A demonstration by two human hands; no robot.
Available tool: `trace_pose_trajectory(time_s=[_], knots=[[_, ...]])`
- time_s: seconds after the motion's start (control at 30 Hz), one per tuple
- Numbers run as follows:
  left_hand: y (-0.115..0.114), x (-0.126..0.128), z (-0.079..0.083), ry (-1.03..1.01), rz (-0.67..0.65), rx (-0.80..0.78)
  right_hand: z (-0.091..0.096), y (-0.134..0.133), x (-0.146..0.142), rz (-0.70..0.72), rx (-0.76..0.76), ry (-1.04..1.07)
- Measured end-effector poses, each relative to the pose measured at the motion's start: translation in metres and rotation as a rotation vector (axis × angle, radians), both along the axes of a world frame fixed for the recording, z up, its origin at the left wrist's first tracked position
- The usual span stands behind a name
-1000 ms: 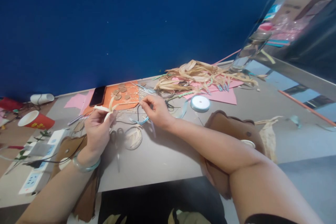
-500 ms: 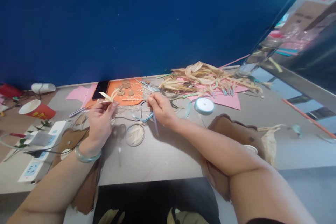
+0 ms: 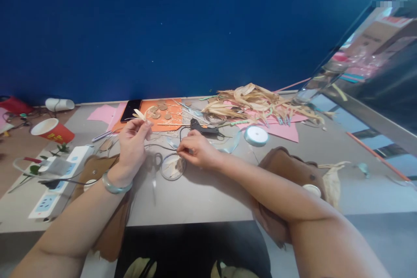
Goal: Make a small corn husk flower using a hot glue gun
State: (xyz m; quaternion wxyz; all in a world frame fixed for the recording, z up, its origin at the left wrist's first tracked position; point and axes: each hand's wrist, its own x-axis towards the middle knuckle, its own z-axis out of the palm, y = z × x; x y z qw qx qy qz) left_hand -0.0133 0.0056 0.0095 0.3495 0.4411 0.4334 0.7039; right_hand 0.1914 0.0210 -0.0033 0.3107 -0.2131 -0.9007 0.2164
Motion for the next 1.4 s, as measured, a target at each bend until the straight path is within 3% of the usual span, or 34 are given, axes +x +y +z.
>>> trace_pose_trajectory(time_s=[0.3,0.57,0.83,1.07,1.23,1.4], knots=[[0.004,-0.002,0.005,-0.086,0.024,0.055,0.011,0.022,-0.032,0.040,0.070,-0.398],[0.009,-0.006,0.007,-0.220,0.072,0.058,-0.005,0.064,-0.088,-0.120,0.100,-0.520],[0.013,-0.009,0.004,-0.239,0.050,0.034,-0.017,0.075,-0.101,-0.116,0.161,-0.616],[0.013,-0.009,0.003,-0.239,0.065,0.023,-0.014,0.085,-0.097,-0.003,0.072,-0.579],[0.013,-0.009,0.004,-0.228,0.063,0.021,-0.010,0.092,-0.083,-0.012,-0.161,-0.320],[0.013,-0.008,0.005,-0.238,0.051,0.023,-0.006,0.089,-0.072,-0.018,-0.354,-0.233]])
